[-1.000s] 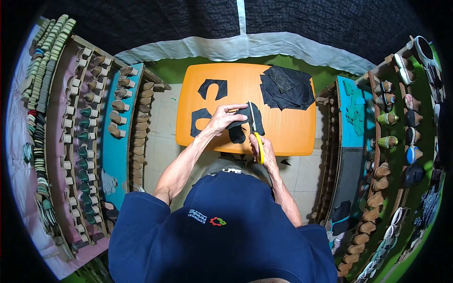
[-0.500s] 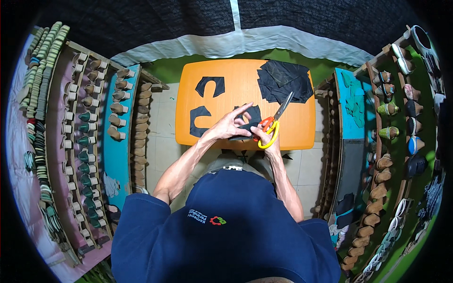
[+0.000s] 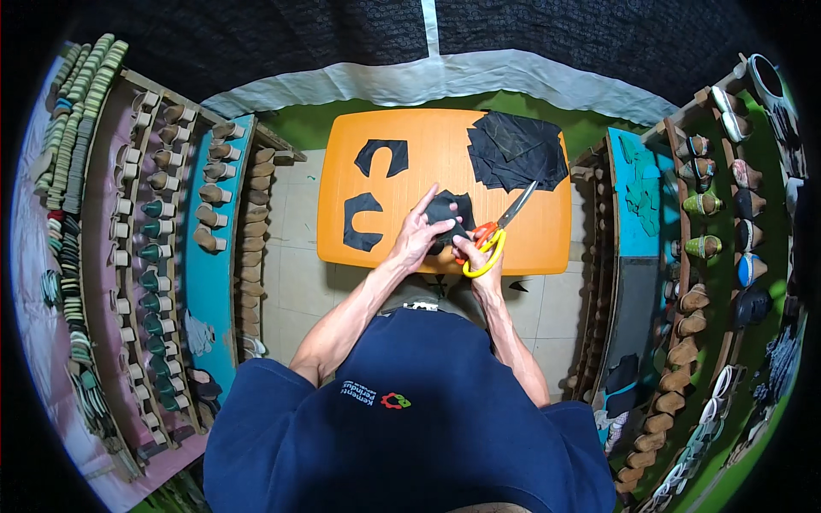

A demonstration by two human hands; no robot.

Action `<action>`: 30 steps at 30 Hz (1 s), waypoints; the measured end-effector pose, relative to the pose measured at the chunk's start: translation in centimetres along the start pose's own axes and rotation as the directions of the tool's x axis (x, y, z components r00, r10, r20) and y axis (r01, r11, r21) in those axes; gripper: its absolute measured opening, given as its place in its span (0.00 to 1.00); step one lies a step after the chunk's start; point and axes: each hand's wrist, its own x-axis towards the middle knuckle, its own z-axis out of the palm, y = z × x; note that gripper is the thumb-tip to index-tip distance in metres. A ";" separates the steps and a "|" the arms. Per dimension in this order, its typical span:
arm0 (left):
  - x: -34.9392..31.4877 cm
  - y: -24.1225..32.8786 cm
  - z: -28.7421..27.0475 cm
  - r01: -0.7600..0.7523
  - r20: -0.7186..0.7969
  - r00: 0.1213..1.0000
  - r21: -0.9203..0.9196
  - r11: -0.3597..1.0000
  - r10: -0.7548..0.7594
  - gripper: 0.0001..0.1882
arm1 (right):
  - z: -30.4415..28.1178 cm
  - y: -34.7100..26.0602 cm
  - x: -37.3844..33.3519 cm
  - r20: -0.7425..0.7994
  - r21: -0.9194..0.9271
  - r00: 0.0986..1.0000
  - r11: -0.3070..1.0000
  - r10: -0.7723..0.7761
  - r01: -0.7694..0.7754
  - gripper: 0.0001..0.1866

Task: The person cuts a piece of black fabric into a specific curved shape using yellow-handled scissors on an orange table. They repeatedly trim the edges of the fabric piece to refine the shape, placing the finished cutouts on the table.

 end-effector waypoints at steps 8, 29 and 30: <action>2.3 7.8 -1.5 -0.087 0.225 0.974 0.319 0.944 0.014 0.37 | -0.4 -1.0 -1.5 0.025 -0.268 0.995 0.960 0.096 -0.085 0.18; 1.4 9.6 -4.1 0.141 0.125 0.953 0.623 0.769 -0.276 0.23 | -1.9 -4.1 5.1 0.170 -0.324 0.985 0.943 -0.016 0.072 0.25; 1.3 9.4 -4.4 0.152 0.100 0.955 0.643 0.751 -0.279 0.23 | -2.3 -4.1 5.5 0.186 -0.332 0.983 0.940 -0.010 0.073 0.25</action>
